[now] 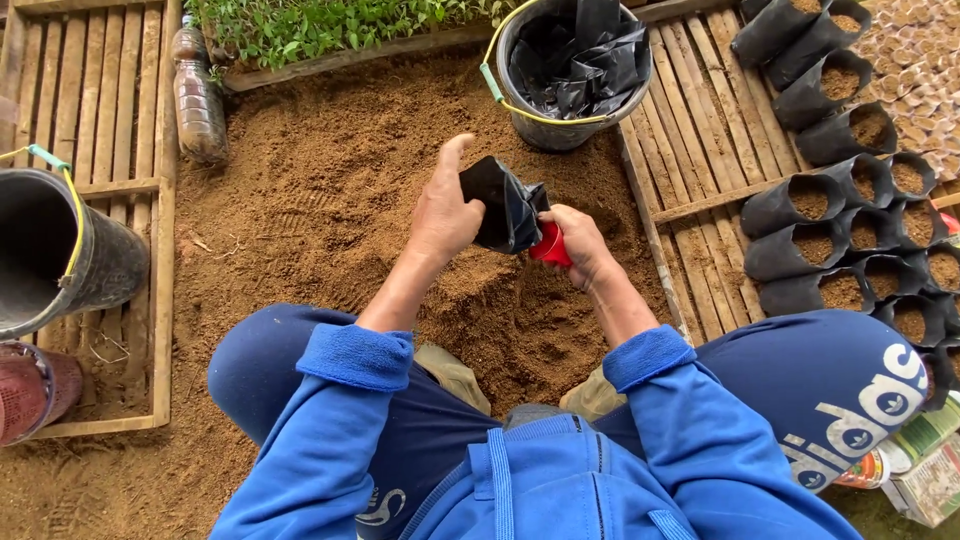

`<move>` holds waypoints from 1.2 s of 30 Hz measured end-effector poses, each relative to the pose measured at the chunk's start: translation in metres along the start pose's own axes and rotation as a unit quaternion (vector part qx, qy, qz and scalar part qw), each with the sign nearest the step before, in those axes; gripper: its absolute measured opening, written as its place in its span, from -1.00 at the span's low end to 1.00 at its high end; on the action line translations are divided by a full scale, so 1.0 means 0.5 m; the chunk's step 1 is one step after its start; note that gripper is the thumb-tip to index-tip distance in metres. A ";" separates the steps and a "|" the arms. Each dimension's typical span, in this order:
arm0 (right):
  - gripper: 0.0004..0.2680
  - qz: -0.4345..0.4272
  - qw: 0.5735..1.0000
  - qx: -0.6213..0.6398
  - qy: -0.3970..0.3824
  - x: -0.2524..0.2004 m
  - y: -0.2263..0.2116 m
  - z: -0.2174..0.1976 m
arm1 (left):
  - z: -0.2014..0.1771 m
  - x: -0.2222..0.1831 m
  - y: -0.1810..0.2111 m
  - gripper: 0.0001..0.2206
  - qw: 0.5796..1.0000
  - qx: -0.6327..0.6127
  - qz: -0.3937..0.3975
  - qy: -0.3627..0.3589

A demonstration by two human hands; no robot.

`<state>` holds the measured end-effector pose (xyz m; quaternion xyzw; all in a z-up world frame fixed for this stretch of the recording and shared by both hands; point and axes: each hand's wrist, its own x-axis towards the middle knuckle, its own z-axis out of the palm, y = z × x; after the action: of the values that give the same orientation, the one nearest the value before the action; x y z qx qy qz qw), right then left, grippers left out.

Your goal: Filling small black polybags with soil using a small red scoop on a wooden platform.

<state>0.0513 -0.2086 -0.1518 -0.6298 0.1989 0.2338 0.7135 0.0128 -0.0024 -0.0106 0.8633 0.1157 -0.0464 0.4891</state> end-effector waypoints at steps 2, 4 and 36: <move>-0.92 0.000 1.000 -0.017 -0.013 -0.002 -0.007 -0.001 | 0.000 0.017 -0.015 -0.21 0.996 0.049 0.077 -0.021; -0.92 -0.001 0.999 -0.034 -0.025 0.001 -0.003 -0.007 | 0.007 0.027 -0.024 -0.13 0.982 0.098 0.155 -0.042; -0.85 -0.119 0.984 0.001 -0.134 0.075 0.035 -0.069 | 0.058 0.076 -0.114 -0.65 0.923 -0.304 -0.201 0.125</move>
<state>0.0720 -0.2380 -0.1917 -0.6113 0.0255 0.2293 0.7570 0.0367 0.0071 -0.0805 0.6308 0.3549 0.0018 0.6900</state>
